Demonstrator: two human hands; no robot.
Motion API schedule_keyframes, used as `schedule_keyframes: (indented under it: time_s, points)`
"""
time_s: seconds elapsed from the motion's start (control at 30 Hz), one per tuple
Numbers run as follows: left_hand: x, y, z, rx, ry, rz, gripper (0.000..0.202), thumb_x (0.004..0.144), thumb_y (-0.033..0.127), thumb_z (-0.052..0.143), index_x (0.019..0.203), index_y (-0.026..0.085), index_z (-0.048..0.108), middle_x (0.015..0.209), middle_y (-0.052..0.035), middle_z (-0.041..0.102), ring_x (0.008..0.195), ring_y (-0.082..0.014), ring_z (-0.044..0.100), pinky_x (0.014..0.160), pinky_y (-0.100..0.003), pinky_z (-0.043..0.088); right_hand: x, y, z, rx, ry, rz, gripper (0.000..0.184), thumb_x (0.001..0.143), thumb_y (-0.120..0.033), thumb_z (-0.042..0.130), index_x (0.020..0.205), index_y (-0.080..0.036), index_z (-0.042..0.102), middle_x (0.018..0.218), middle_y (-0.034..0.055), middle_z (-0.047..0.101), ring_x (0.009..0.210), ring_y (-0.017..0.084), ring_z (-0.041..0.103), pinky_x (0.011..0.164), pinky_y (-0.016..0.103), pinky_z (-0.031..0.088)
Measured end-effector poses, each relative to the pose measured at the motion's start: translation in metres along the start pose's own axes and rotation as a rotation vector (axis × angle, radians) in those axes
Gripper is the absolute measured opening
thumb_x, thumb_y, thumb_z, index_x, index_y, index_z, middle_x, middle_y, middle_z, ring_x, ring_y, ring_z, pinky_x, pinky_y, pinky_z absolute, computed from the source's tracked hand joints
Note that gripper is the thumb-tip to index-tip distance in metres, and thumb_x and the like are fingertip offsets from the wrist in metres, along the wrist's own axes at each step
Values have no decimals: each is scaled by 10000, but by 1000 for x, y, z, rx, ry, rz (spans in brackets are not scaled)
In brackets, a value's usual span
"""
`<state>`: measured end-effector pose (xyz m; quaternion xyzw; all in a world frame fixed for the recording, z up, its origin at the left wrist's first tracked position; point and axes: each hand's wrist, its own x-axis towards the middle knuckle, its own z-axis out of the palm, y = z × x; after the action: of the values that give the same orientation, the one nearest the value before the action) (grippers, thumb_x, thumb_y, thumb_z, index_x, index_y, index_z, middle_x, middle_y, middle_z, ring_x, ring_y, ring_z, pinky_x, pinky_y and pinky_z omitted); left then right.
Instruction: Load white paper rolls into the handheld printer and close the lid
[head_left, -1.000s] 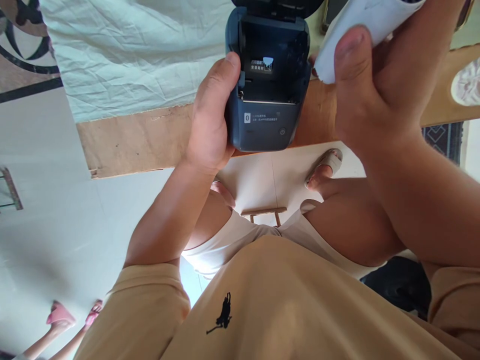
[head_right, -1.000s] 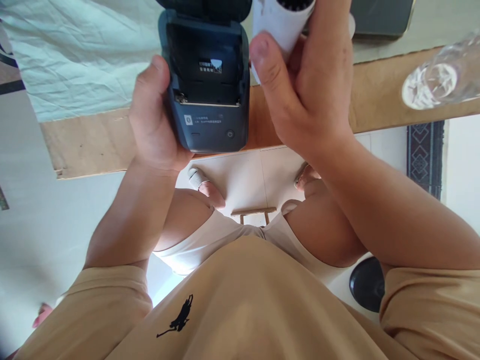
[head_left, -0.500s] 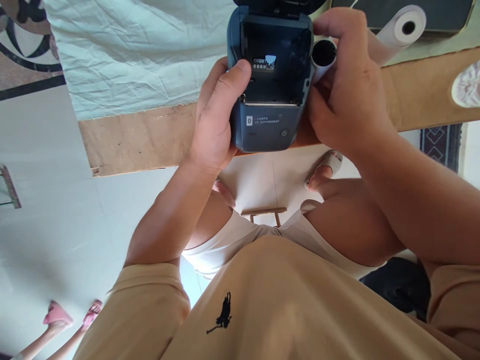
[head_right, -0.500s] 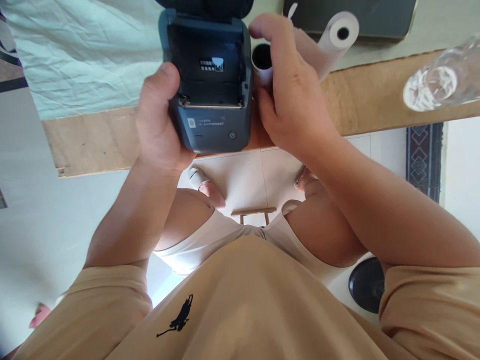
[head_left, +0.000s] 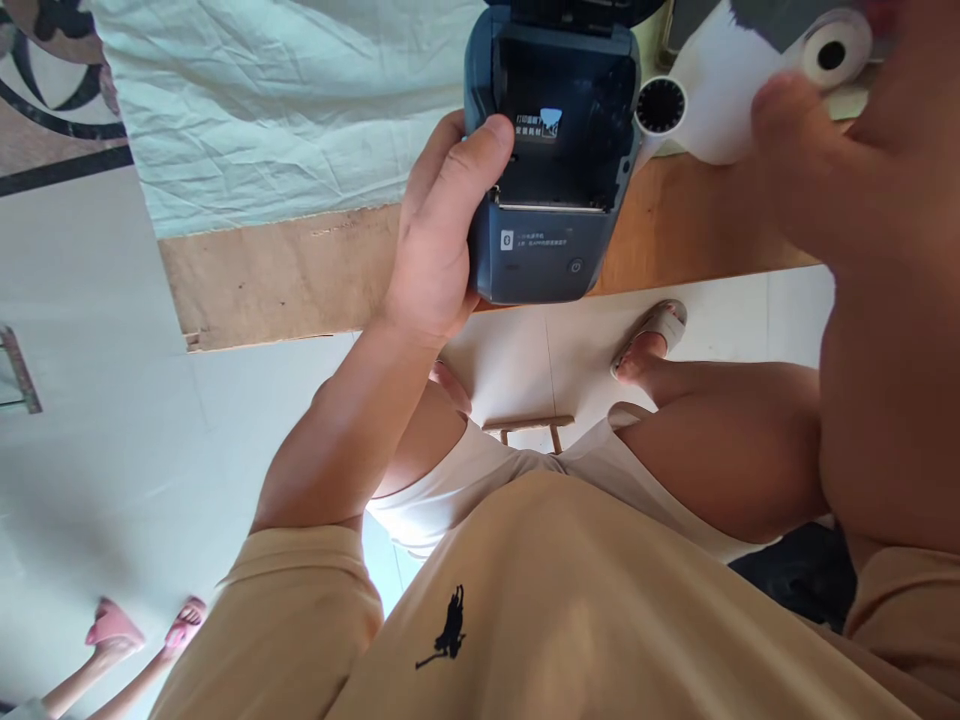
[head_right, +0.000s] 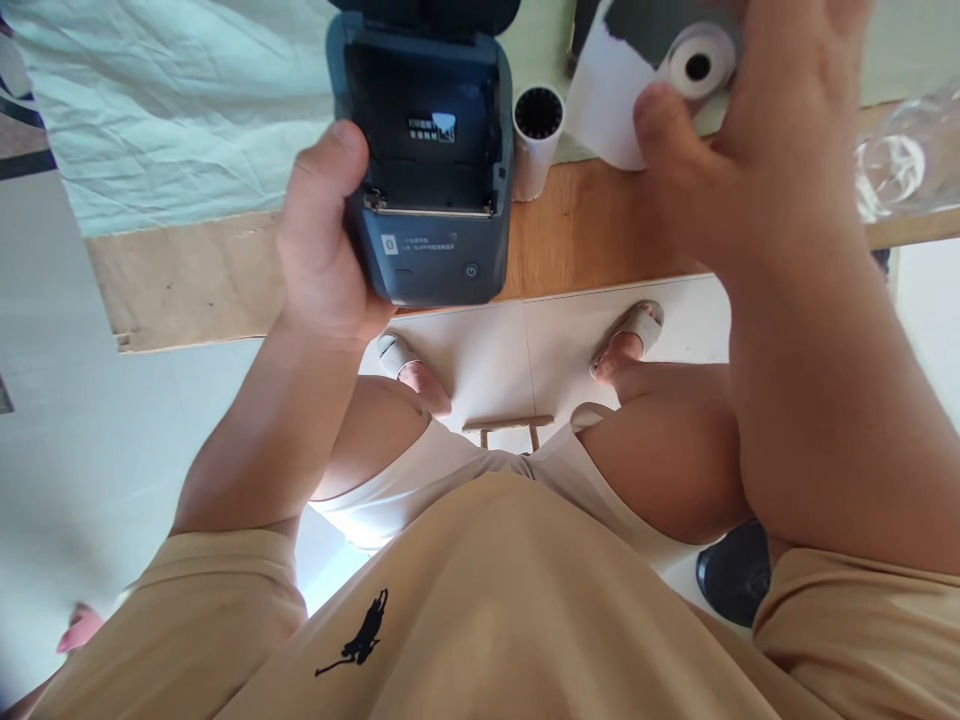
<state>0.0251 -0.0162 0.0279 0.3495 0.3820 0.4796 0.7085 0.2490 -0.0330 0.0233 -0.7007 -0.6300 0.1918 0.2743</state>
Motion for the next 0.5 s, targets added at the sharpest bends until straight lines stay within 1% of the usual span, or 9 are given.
schedule_keyframes:
  time_s: [0.07,0.1,0.2,0.23,0.33,0.4,0.43,0.5]
  points:
    - [0,-1,-1,46,-7,-7,150,752,365,462,723,220,486,727,-32,466,679,-146,511,538,-262,337,3,-7,2,-190,-34,62,436,749,-380,398,1168,-260,389,1186,14,370,1163,117,383,1059,330,343]
    - [0,-2,-1,60,-9,-4,151,752,370,454,725,225,488,737,-36,482,718,-167,533,540,-269,340,4,-9,3,-232,-35,74,426,745,-381,399,1153,-258,404,1175,20,376,1143,114,396,1035,327,361]
    - [0,-2,0,71,3,18,151,749,368,445,707,229,486,744,-45,506,837,-211,558,539,-275,340,6,-8,7,-214,13,59,414,703,-407,461,1093,-269,458,1131,20,411,1075,107,427,975,315,387]
    - [0,-2,1,72,12,23,155,748,368,445,701,226,482,742,-47,507,864,-216,557,537,-271,340,6,-7,8,-197,26,43,407,690,-393,476,1080,-276,468,1108,18,431,1041,102,438,952,312,391]
    - [0,-2,2,107,21,18,170,751,371,433,700,216,480,753,-52,514,880,-216,552,517,-254,340,4,-7,10,-106,45,-65,394,679,-249,453,1069,-300,462,1064,-20,477,978,78,460,895,290,395]
    - [0,-2,2,114,24,10,173,756,369,424,705,214,480,756,-52,520,879,-213,550,502,-243,336,2,-9,12,-80,-20,-139,428,673,-164,398,1073,-310,446,1063,-55,482,987,57,464,894,272,398]
    - [0,-1,1,106,25,4,168,757,364,429,705,212,479,754,-51,522,879,-210,549,499,-240,336,2,-11,13,-82,-65,-157,432,676,-161,390,1080,-307,436,1065,-63,480,995,52,464,902,268,400]
    - [1,-1,1,75,25,-7,166,760,362,448,707,207,480,746,-50,523,879,-203,547,504,-236,341,2,-14,14,-127,-127,-169,398,696,-237,416,1090,-295,424,1074,-57,467,1016,60,454,931,283,392]
